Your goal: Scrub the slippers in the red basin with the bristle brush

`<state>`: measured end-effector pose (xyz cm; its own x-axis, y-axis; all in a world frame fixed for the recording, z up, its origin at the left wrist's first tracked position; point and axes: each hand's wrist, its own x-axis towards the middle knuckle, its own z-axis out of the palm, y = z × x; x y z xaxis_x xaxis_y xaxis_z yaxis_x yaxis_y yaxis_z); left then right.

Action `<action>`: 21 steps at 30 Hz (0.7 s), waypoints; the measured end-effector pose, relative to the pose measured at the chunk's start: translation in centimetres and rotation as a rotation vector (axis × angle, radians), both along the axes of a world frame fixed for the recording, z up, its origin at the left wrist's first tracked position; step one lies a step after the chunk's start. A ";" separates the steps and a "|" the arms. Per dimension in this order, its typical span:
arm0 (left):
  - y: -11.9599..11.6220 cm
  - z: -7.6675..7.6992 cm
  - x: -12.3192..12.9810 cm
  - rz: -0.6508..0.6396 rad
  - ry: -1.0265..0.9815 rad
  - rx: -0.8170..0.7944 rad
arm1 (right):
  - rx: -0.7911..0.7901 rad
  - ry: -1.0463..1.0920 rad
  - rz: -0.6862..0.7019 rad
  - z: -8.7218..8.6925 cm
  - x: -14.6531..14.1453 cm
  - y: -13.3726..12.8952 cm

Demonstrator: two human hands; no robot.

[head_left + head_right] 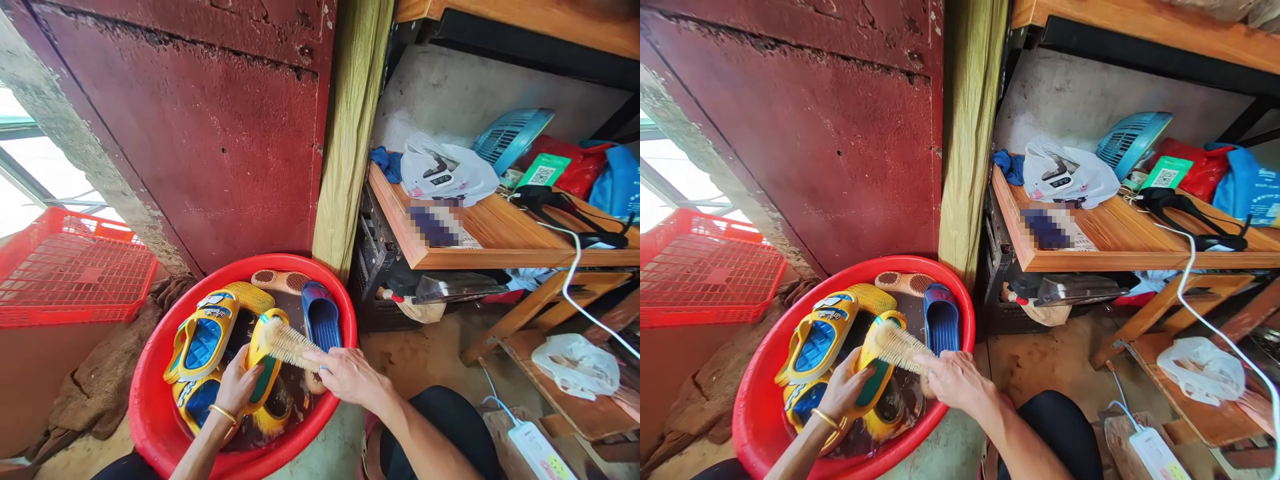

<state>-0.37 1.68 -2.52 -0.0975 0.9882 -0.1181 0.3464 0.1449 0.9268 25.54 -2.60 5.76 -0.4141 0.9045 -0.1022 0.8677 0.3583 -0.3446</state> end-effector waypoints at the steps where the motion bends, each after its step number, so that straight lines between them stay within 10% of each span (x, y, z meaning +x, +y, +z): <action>1: 0.0 0.3 0.0 0.037 -0.148 -0.060 | -0.010 0.044 0.002 0.2 -0.2 -0.3; 6: 0.0 2.0 0.3 0.161 -0.572 -0.132 | -0.102 0.109 0.132 0.1 -1.7 -2.7; 16: -1.9 0.5 5.0 0.189 -0.312 0.123 | -0.063 0.033 -0.034 -2.7 -6.2 -0.7; 21: -0.9 2.2 3.0 0.226 -0.250 0.158 | -0.069 0.215 0.099 -1.9 -5.8 -0.6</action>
